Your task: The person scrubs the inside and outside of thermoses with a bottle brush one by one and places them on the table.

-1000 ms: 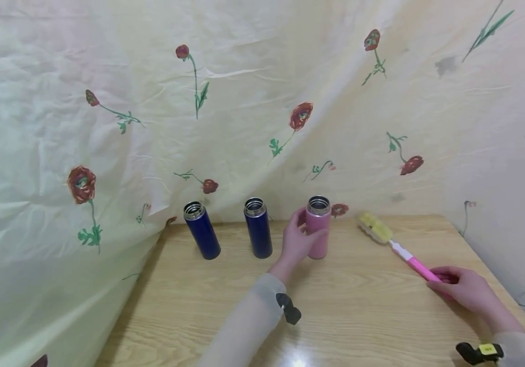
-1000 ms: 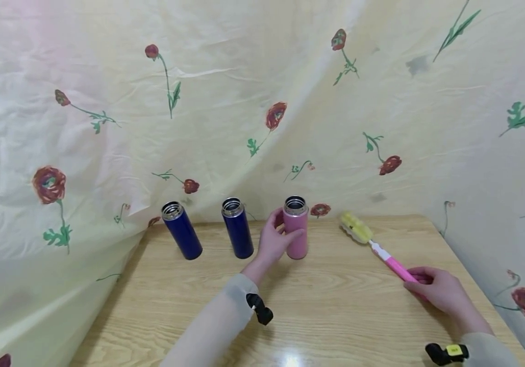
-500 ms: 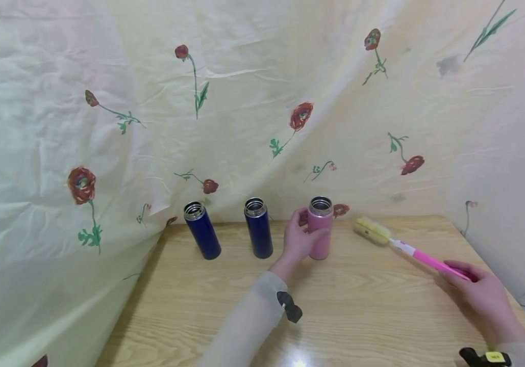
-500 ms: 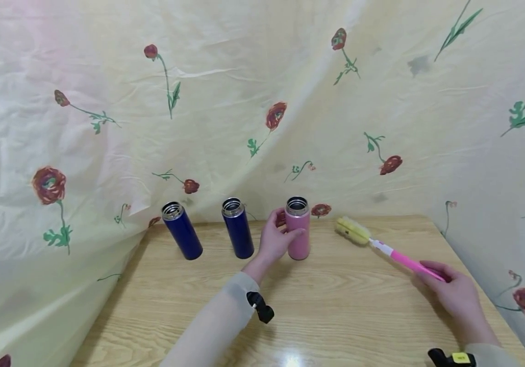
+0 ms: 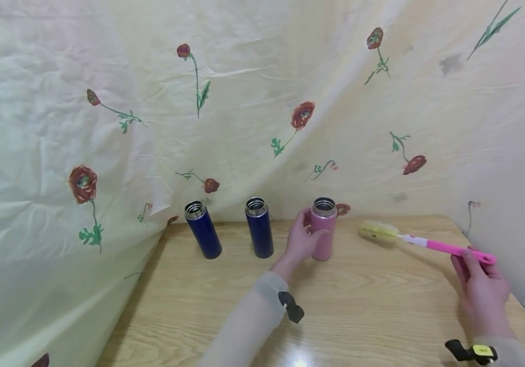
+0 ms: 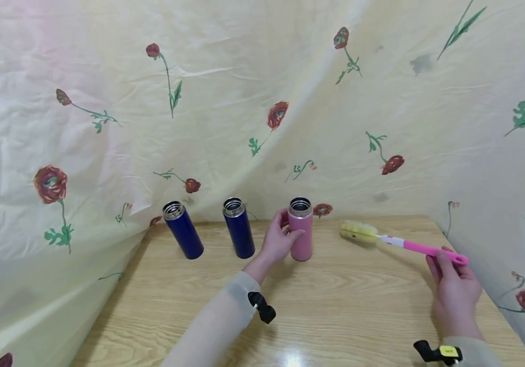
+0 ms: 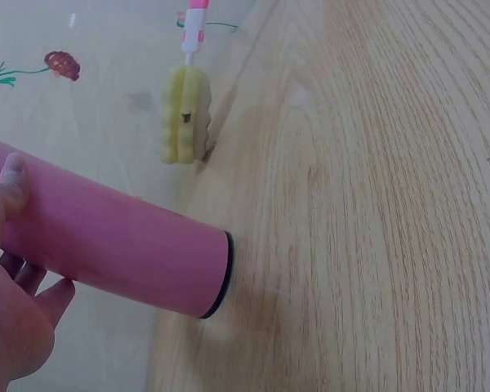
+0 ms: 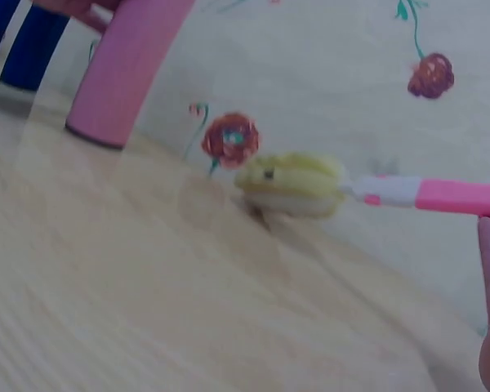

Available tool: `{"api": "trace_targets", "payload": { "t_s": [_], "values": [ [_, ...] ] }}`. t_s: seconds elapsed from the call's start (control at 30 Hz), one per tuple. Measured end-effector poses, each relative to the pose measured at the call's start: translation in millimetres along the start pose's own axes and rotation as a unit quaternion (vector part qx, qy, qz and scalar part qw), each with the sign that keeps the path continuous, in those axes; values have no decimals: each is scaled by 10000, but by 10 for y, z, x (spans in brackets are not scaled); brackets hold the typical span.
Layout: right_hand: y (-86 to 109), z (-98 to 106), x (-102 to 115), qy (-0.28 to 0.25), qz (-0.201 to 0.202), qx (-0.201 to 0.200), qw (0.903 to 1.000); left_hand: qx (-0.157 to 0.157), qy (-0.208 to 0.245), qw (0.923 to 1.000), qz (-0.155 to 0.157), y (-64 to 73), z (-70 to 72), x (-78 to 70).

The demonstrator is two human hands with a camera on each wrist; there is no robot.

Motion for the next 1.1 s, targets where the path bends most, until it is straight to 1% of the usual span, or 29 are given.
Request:
{"api": "trace_targets", "payload": {
  "t_s": [0.07, 0.13, 0.23, 0.33, 0.5, 0.57, 0.7, 0.8, 0.9, 1.0, 1.1],
  "values": [
    [1, -59, 19, -338, -10, 81, 9994, 12, -16, 10000, 59, 8, -9, -8],
    [-2, -136, 33, -627, 86, 147, 9979, 42, -37, 10000, 83, 10, -19, -9],
    [1, -268, 42, -954, 336, 163, 9947, 100, -74, 9999, 118, 14, -36, -6],
    [5, -443, 68, -1088, 648, 201, 9917, 148, -97, 9998, 134, 14, -49, 6],
    [8, -814, 148, -1077, 1128, 329, 9872, 185, -106, 9996, 164, 15, -45, 25],
    [15, -981, 180, -1062, 1336, 457, 9843, 208, -84, 9996, 173, 18, -40, 27],
    [55, -1342, 255, -932, 1629, 747, 9794, 209, -22, 9996, 188, 16, -29, 33],
    [84, -1638, 305, -827, 1754, 976, 9761, 184, 36, 9997, 159, 6, -29, 41],
    [98, -1944, 323, -832, 1880, 1256, 9706, 156, 124, 9997, 131, -3, -33, 53],
    [103, -2233, 314, -800, 1844, 1580, 9668, 113, 231, 9996, 107, -6, -40, 66],
    [102, -2480, 289, -667, 1762, 1879, 9639, 128, 265, 9995, 86, -11, -48, 83]
  ]
}}
Point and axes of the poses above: each hand's wrist, its own y-axis away from the middle knuckle, its own z-axis out of the back of the hand, x = y × z, the point moved 1 cm from there along -y, towards the middle knuckle, and after that the axes turned 5 degrees about z, right-handed, at the moved point
